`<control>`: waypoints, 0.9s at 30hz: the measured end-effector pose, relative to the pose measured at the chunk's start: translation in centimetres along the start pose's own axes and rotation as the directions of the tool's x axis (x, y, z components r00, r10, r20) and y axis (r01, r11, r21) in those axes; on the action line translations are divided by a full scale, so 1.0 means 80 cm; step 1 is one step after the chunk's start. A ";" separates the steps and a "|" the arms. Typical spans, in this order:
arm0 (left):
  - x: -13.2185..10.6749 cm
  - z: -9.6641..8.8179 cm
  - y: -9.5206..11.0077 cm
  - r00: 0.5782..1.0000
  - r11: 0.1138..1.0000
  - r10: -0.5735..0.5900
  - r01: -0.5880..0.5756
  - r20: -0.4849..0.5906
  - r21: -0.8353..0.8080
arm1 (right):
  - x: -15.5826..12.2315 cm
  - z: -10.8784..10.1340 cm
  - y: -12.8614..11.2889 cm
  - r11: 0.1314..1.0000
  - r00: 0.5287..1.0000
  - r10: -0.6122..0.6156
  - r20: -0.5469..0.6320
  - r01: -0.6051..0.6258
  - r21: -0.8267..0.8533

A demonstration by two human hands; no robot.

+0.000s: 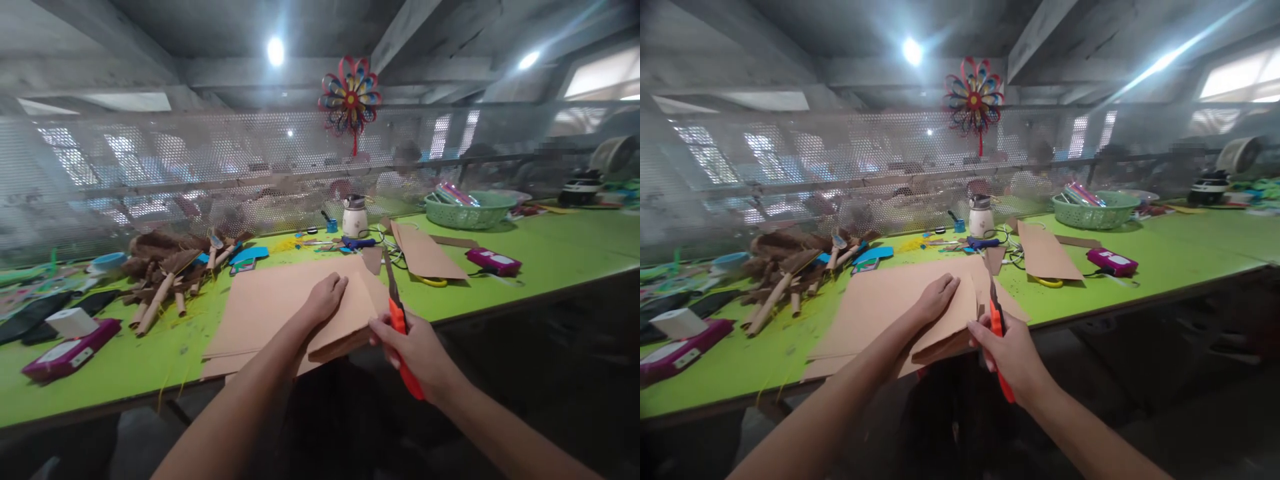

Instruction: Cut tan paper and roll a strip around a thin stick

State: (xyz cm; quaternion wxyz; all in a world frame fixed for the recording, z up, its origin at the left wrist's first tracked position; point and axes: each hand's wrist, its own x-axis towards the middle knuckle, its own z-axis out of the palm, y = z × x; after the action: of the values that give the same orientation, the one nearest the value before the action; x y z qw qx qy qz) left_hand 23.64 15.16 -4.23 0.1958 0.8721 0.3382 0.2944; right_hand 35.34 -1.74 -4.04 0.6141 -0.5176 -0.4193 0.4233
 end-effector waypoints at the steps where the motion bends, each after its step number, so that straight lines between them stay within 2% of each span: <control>1: 0.001 -0.001 -0.002 1.000 0.999 -0.001 0.000 -0.013 -0.052 | 0.001 0.002 0.000 1.000 1.000 -0.010 0.011 0.010 0.006; 6: 0.007 -0.006 -0.010 0.999 0.982 -0.008 -0.001 -0.048 -0.188 | 0.000 0.005 0.006 0.999 0.999 -0.040 0.020 0.040 0.003; 16: 0.004 -0.019 -0.003 0.996 0.927 -0.072 0.051 -0.044 -0.371 | 0.004 0.000 0.017 0.993 0.996 0.071 -0.051 -0.066 0.093; 20: 0.004 -0.023 -0.001 0.990 0.904 -0.130 0.095 -0.057 -0.416 | 0.005 -0.004 0.017 0.987 0.990 0.119 -0.070 -0.111 0.114; 27: 0.005 -0.034 0.003 0.983 0.896 -0.146 0.084 -0.111 -0.435 | 0.011 -0.004 0.020 0.970 0.988 0.150 -0.034 -0.141 0.198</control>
State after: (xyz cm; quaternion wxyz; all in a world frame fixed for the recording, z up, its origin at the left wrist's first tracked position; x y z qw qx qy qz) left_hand 22.23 15.64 -1.87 0.3754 0.7632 0.3291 0.4101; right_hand 35.80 -0.83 -5.61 0.6391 -0.4945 -0.3217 0.4936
